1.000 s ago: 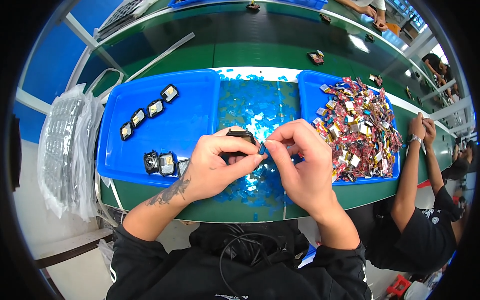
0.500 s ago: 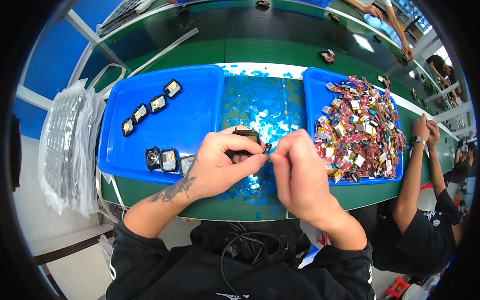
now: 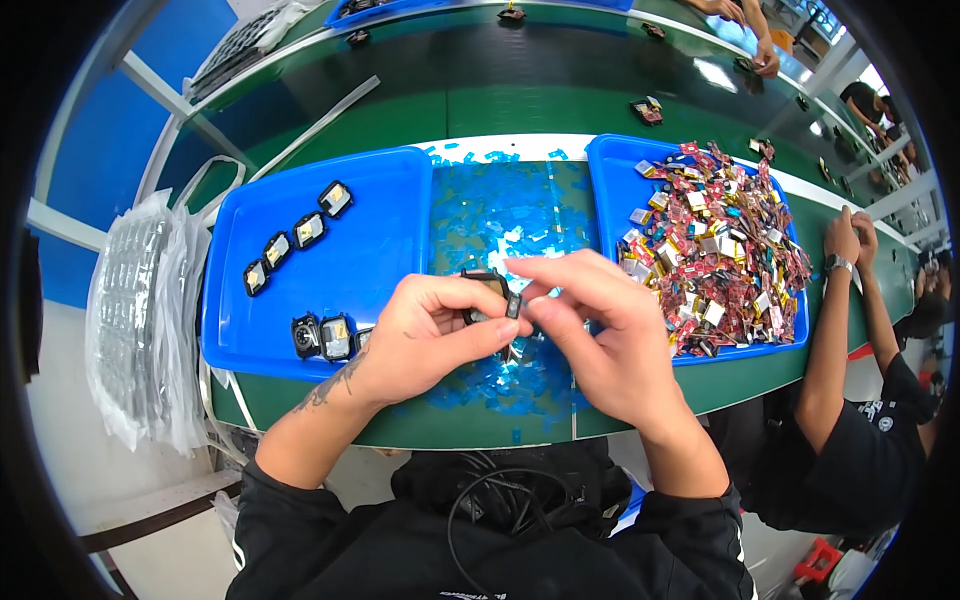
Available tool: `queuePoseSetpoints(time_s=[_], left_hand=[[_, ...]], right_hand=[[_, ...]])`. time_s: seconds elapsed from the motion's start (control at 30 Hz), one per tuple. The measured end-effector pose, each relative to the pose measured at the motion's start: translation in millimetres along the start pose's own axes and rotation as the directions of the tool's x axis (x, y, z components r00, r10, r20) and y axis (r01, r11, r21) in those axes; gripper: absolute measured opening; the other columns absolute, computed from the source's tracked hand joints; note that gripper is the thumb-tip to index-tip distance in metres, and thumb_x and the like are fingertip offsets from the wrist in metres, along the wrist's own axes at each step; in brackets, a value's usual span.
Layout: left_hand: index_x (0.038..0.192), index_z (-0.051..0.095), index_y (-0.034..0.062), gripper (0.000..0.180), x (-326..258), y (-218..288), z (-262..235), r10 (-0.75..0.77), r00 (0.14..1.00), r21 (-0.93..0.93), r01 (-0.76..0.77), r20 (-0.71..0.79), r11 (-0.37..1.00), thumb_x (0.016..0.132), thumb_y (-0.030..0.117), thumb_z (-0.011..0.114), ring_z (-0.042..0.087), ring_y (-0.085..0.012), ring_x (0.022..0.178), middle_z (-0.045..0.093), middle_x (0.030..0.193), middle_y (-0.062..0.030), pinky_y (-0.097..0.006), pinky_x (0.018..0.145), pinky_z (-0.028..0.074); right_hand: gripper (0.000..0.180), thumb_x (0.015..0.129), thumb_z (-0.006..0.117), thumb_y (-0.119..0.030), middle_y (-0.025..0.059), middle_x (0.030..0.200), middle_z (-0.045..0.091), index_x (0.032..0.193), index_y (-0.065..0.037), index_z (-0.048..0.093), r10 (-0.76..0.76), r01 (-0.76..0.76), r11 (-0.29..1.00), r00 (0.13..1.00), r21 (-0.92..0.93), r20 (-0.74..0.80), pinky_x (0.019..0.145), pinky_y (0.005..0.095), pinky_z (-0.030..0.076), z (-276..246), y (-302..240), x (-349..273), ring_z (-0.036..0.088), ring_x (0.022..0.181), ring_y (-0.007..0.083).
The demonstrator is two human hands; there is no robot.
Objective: Assembling internal components of smartwatches at an industrial workstation.
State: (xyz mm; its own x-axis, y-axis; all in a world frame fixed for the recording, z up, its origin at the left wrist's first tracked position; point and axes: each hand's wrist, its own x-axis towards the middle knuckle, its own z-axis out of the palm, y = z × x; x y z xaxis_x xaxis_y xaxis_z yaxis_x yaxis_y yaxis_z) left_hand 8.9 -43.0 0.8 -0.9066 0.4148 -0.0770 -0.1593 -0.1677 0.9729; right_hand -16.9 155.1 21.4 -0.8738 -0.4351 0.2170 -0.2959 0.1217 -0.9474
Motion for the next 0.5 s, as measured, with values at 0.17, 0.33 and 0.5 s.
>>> queuePoseSetpoints(time_s=[0.17,0.33,0.5], left_hand=[[0.119,0.06,-0.0026,0.025,-1,-2,4,0.038,0.999,-0.021,-0.038,-0.002,0.999,0.094,0.001,0.057,0.057,-0.0075,0.093,0.062,0.11,-0.0083,-0.022,0.077,0.047],[0.145,0.028,0.0043,0.05,-1,-1,8,0.171,0.963,0.142,-0.144,-0.209,0.979,0.098,0.0,0.04,0.053,-0.0116,0.109,0.055,0.127,-0.0118,-0.027,0.091,0.043],[0.146,0.028,-0.0004,0.051,-2,-1,6,0.12,0.983,0.009,-0.12,-0.137,0.993,0.097,-0.002,0.042,0.051,-0.0179,0.122,0.05,0.134,-0.0146,-0.033,0.102,0.042]], right_hand=[[0.013,0.088,0.06,0.004,0.009,0.099,0.061,0.101,0.002,0.062,-0.078,0.074,0.975,0.997,0.21,0.01,0.07,0.0228,0.052,2,16,-3,0.06,0.09,0.013],[0.011,0.091,0.06,0.003,0.008,0.095,0.063,0.101,0.003,0.061,0.012,0.013,0.994,0.976,0.112,-0.215,0.069,0.0218,0.052,-12,6,-14,0.062,0.082,0.0101],[0.019,0.083,0.067,0.005,0.0076,0.09,0.068,0.101,0.0,0.067,-0.027,0.008,0.989,0.992,-0.15,-0.124,0.066,0.023,0.053,18,1,0,0.066,0.078,0.0127]])
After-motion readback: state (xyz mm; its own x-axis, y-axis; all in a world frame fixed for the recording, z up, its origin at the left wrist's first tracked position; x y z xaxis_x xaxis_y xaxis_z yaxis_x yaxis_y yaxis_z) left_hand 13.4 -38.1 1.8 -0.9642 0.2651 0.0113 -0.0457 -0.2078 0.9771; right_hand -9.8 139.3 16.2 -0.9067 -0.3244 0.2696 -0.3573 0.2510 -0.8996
